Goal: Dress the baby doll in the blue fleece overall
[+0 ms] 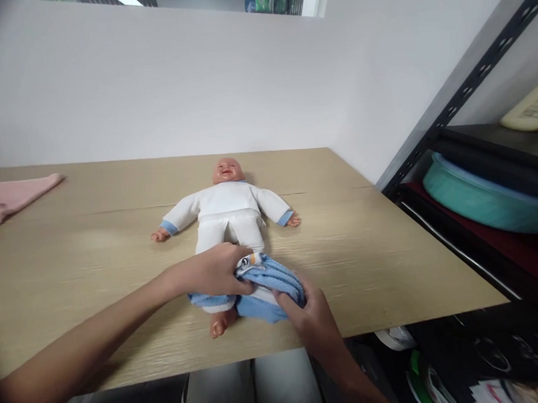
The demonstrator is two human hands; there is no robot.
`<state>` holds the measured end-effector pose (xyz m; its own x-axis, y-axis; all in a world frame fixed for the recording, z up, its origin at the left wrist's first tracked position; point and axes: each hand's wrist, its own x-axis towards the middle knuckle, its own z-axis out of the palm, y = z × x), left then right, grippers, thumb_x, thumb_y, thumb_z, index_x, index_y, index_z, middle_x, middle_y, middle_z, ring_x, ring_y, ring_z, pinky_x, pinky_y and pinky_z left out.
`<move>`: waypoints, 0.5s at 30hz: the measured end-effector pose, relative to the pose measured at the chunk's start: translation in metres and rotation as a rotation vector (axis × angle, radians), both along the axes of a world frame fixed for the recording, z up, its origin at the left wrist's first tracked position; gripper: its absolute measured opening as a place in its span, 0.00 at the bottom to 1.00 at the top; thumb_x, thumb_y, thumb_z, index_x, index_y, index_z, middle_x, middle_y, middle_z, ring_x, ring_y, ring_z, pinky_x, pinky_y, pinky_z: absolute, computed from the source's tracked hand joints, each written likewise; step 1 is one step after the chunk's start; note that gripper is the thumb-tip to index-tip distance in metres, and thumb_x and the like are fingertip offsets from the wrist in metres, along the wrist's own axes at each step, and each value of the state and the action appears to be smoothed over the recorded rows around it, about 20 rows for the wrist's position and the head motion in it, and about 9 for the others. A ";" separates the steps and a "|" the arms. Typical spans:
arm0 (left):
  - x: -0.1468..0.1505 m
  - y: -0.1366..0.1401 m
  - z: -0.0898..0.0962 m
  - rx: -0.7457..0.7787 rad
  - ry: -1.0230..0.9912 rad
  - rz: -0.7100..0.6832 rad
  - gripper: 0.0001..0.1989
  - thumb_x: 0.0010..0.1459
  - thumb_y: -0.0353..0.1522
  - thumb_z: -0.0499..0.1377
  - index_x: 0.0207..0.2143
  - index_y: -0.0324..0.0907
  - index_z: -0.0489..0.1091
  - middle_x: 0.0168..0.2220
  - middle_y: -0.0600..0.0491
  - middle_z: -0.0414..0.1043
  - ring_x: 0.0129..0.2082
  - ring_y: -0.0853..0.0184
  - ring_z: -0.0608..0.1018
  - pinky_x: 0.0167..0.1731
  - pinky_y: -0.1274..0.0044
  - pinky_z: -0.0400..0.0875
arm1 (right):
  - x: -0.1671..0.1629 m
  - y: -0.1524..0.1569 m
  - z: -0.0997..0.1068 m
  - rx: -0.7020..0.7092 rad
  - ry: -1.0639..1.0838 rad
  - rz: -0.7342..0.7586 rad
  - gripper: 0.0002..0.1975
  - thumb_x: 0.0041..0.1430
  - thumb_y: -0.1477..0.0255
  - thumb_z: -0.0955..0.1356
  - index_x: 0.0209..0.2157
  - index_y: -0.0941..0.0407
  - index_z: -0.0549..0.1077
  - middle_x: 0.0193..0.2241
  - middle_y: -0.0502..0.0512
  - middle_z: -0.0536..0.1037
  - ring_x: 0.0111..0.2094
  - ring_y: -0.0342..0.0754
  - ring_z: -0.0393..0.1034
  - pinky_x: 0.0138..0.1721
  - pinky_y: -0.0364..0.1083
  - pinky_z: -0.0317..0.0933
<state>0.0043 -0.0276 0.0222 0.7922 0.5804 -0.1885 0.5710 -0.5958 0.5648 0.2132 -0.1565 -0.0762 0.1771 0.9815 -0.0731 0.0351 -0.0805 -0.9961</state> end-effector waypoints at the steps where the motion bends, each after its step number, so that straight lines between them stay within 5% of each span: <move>1: 0.000 0.000 -0.001 0.005 0.001 0.007 0.13 0.56 0.40 0.68 0.30 0.44 0.67 0.26 0.57 0.72 0.26 0.64 0.74 0.27 0.71 0.60 | -0.002 0.000 0.000 0.001 -0.045 -0.003 0.19 0.60 0.57 0.75 0.48 0.54 0.86 0.44 0.57 0.87 0.47 0.66 0.81 0.49 0.58 0.76; 4: 0.002 0.000 -0.006 0.040 0.021 0.040 0.13 0.60 0.41 0.66 0.30 0.44 0.68 0.27 0.55 0.74 0.27 0.63 0.76 0.28 0.71 0.61 | -0.009 -0.003 0.003 -0.032 -0.082 0.017 0.20 0.62 0.58 0.74 0.50 0.55 0.85 0.44 0.58 0.87 0.47 0.66 0.82 0.49 0.59 0.78; 10: 0.003 -0.003 -0.010 0.121 -0.011 0.041 0.09 0.62 0.38 0.64 0.36 0.43 0.72 0.31 0.52 0.75 0.30 0.60 0.77 0.30 0.70 0.61 | -0.024 -0.014 0.001 0.018 -0.084 0.083 0.30 0.66 0.61 0.72 0.67 0.51 0.74 0.65 0.59 0.78 0.67 0.65 0.71 0.67 0.61 0.68; 15: 0.002 -0.004 -0.011 0.152 -0.021 0.056 0.14 0.61 0.42 0.67 0.40 0.42 0.73 0.34 0.50 0.77 0.35 0.55 0.80 0.33 0.69 0.63 | -0.021 -0.014 -0.009 0.033 -0.273 0.000 0.30 0.62 0.60 0.71 0.65 0.52 0.74 0.59 0.62 0.80 0.62 0.69 0.74 0.67 0.67 0.65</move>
